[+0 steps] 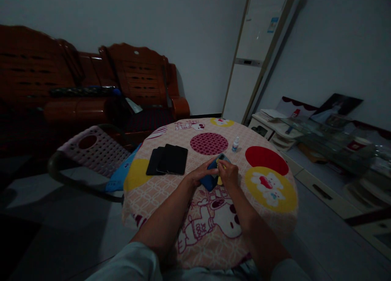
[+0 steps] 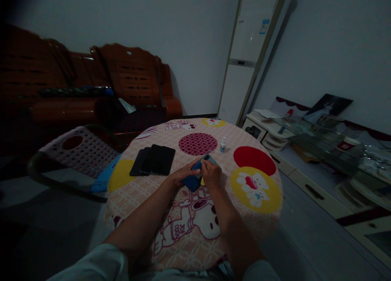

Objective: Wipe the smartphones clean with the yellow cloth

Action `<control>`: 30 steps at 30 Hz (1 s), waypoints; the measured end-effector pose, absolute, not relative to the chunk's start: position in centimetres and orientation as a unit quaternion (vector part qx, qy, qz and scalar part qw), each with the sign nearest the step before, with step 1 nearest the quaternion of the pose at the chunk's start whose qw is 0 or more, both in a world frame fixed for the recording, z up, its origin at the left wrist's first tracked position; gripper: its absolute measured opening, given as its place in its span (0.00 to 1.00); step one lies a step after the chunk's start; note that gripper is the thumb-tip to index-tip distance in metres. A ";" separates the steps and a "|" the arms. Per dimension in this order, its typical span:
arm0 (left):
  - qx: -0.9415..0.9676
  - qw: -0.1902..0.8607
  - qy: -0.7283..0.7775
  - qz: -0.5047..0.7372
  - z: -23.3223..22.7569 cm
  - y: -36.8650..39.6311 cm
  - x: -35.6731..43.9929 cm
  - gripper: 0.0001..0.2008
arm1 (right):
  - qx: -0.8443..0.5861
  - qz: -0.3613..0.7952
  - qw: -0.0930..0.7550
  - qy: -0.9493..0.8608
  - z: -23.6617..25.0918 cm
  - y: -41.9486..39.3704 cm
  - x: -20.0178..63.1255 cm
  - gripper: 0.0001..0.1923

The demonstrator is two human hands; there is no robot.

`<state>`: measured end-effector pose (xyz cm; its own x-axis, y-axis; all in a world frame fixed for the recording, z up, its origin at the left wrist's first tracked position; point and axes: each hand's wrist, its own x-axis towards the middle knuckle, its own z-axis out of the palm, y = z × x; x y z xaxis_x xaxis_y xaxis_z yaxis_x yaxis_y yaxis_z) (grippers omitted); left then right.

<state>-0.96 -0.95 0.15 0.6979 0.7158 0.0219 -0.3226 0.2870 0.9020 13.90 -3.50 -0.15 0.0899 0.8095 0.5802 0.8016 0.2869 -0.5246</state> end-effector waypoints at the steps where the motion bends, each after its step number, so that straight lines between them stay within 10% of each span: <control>1: 0.489 0.781 0.199 0.334 0.2 -1.0 -1.0 0.40 | -0.602 -0.001 0.429 -0.673 -0.2 -3.5 13.9 0.13; 30: 0.544 0.768 0.183 0.285 0.8 -1.2 -1.2 0.42 | -0.620 -0.125 0.346 -0.693 1.0 -3.6 15.9 0.15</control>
